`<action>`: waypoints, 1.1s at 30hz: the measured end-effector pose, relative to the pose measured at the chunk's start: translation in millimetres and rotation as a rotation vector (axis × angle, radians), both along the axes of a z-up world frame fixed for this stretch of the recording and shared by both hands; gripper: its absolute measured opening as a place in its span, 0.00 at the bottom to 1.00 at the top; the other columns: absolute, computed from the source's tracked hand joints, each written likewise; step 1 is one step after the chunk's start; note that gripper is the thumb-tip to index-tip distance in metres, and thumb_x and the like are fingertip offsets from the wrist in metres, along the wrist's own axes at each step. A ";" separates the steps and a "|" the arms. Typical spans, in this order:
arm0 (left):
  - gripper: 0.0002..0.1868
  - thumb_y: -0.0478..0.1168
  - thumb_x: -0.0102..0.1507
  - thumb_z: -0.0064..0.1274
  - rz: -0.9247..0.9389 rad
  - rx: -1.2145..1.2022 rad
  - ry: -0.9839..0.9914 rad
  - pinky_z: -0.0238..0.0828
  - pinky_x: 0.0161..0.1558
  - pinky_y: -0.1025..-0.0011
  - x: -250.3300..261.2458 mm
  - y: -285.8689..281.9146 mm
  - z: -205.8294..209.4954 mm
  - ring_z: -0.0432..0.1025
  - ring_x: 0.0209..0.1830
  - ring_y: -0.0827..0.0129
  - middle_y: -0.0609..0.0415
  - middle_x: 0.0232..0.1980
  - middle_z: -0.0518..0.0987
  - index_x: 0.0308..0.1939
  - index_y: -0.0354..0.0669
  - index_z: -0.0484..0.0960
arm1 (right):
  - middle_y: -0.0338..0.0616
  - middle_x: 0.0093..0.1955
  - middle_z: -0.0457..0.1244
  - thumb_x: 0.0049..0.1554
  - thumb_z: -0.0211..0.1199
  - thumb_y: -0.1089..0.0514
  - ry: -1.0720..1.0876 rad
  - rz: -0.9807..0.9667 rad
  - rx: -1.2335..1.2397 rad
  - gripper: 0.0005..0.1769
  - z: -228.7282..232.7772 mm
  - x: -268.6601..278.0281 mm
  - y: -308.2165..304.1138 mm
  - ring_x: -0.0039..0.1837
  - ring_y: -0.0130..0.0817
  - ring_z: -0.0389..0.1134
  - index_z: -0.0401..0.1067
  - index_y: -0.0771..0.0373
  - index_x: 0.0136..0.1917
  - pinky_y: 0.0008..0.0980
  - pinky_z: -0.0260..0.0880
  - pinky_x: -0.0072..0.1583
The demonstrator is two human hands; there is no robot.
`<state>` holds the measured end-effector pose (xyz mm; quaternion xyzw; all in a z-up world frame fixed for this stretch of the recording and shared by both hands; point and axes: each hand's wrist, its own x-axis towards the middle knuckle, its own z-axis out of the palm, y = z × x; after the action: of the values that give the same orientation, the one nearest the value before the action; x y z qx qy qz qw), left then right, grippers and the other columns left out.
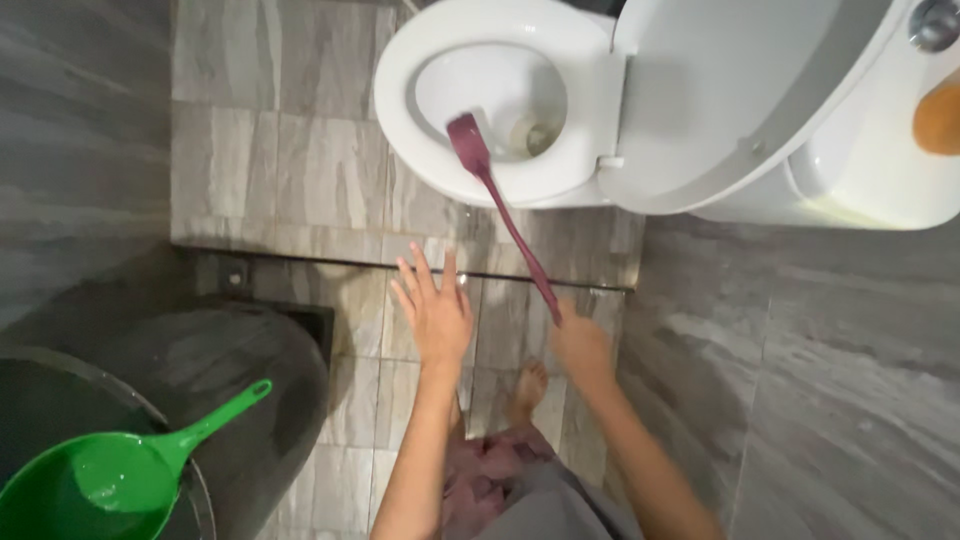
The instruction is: The person cleans a toilet by scrubbing the interior with a brush, pouring water from a bucket using a ladle, and applying liquid from a bottle.
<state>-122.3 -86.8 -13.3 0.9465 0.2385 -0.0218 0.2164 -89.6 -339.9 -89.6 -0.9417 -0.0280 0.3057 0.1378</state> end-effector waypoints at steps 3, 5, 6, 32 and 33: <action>0.39 0.40 0.68 0.56 -0.012 -0.003 -0.011 0.32 0.84 0.31 -4.0 1.5 -0.9 0.40 0.90 0.27 0.32 0.92 0.46 0.85 0.54 0.70 | 0.67 0.47 0.73 0.62 0.62 0.49 0.045 -0.029 0.124 0.27 -11.2 0.0 58.2 0.53 0.72 0.75 0.68 0.50 0.73 0.69 0.73 0.56; 0.37 0.40 0.68 0.57 -0.016 0.010 -0.009 0.33 0.85 0.32 -5.0 11.1 -2.4 0.40 0.91 0.28 0.32 0.92 0.46 0.84 0.54 0.71 | 0.66 0.46 0.73 0.60 0.62 0.50 -0.012 0.017 0.120 0.26 -23.5 3.8 93.5 0.53 0.70 0.76 0.68 0.52 0.72 0.67 0.75 0.56; 0.37 0.40 0.68 0.57 -0.018 0.014 0.009 0.33 0.85 0.32 -14.9 14.9 -1.6 0.40 0.92 0.28 0.32 0.93 0.45 0.83 0.53 0.71 | 0.65 0.46 0.73 0.60 0.62 0.50 -0.024 0.040 0.116 0.26 -27.2 -8.3 100.1 0.53 0.69 0.76 0.69 0.53 0.71 0.66 0.75 0.57; 0.37 0.41 0.73 0.52 -0.237 -0.011 -0.015 0.31 0.87 0.35 -6.8 6.0 8.5 0.39 0.93 0.33 0.37 0.94 0.45 0.88 0.49 0.65 | 0.62 0.54 0.74 0.55 0.67 0.51 -0.052 -0.360 0.019 0.20 31.4 -91.5 32.5 0.59 0.67 0.75 0.74 0.58 0.59 0.62 0.75 0.58; 0.35 0.42 0.74 0.52 -0.243 -0.019 -0.030 0.32 0.88 0.36 -5.5 3.3 9.7 0.39 0.94 0.34 0.38 0.95 0.46 0.87 0.50 0.66 | 0.62 0.53 0.74 0.59 0.63 0.52 -0.030 -0.343 0.041 0.18 30.2 -100.1 43.7 0.58 0.67 0.76 0.74 0.56 0.62 0.63 0.75 0.58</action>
<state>-127.7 -83.5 -3.6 0.9666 0.1187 -0.0359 0.2244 -189.7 -296.3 -59.4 -0.9341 0.1251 0.2630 0.2066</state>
